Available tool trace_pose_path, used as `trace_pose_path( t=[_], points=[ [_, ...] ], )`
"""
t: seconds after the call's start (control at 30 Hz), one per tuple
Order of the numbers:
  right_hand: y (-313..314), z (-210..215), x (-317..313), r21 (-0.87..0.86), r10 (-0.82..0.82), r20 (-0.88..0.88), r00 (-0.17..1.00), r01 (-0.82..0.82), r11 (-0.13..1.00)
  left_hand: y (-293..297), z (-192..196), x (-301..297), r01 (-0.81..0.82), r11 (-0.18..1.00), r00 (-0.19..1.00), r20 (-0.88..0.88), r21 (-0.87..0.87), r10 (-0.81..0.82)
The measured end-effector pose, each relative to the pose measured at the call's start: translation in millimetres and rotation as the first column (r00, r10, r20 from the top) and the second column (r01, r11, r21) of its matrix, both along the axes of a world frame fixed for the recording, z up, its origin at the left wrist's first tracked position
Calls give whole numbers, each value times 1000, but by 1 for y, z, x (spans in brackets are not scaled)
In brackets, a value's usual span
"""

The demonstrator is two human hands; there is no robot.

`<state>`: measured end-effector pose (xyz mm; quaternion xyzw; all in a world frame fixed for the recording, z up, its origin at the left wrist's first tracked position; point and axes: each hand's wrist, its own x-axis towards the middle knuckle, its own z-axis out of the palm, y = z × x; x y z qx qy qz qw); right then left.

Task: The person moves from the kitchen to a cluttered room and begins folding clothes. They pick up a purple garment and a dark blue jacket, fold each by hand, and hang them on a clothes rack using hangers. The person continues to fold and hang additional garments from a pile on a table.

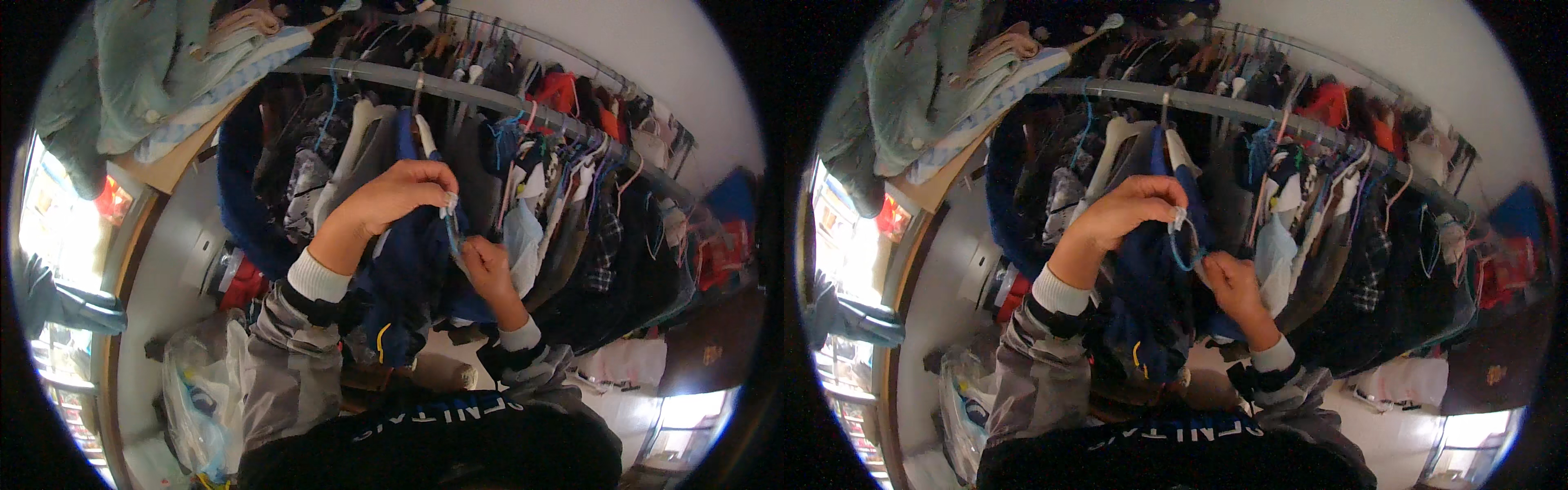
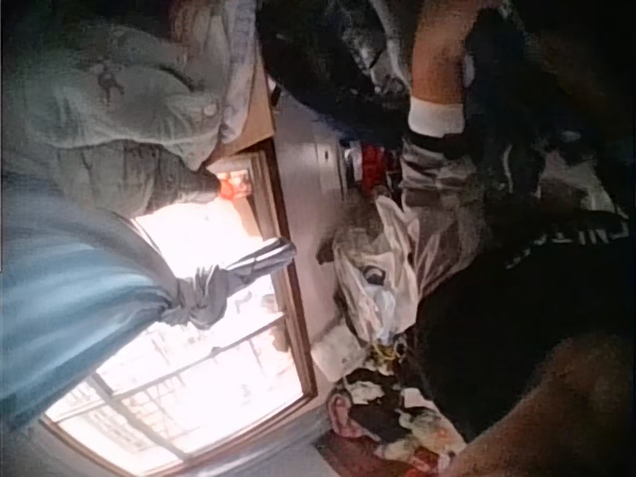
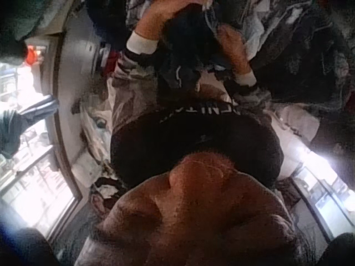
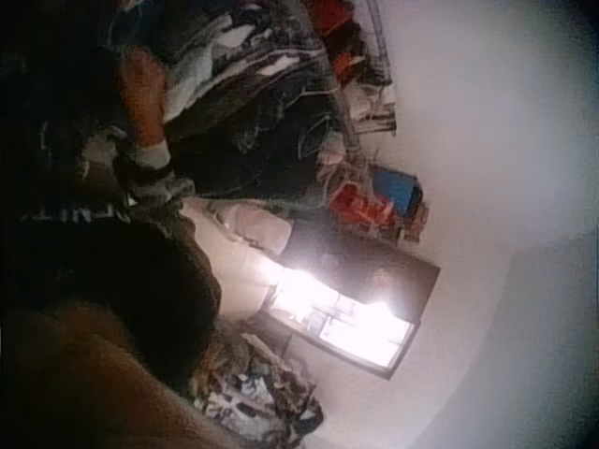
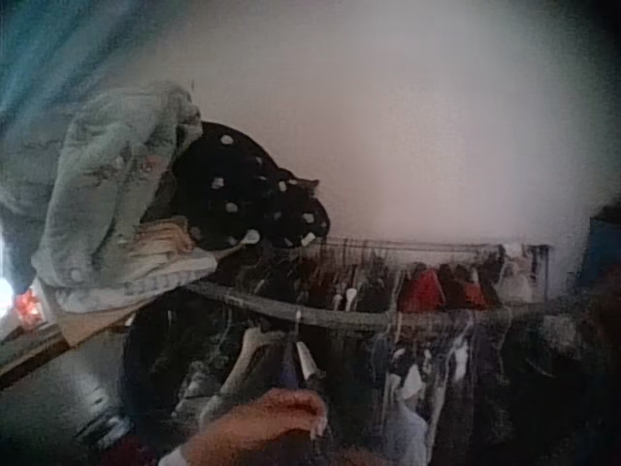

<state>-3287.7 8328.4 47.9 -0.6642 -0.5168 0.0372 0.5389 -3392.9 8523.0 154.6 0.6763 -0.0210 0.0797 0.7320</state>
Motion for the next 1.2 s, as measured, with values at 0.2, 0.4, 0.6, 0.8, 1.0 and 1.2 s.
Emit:
trace_pose_path(
  t=[0.2,0.4,0.6,0.8,1.0,1.2],
  points=[
    [3,-10,1,-63,-95,-40,995,92,994,-43,13,-22,-452,615,856,507,647,96],
    [1,-7,-7,-3,-311,62,949,312,950,-113,-16,-13,-571,141,821,558,809,126],
    [-13,34,-12,201,-39,-569,821,185,962,-115,-65,-70,-680,602,706,594,418,386],
    [67,43,86,268,212,-914,346,123,955,-129,-131,-107,-516,849,857,68,112,511],
    [127,-4,125,-139,-332,-758,561,359,923,-142,-196,-129,-415,896,900,-72,160,430],
    [92,-6,54,60,-165,-553,817,236,970,-139,-255,-161,-646,750,724,-198,142,661]
  ],
)
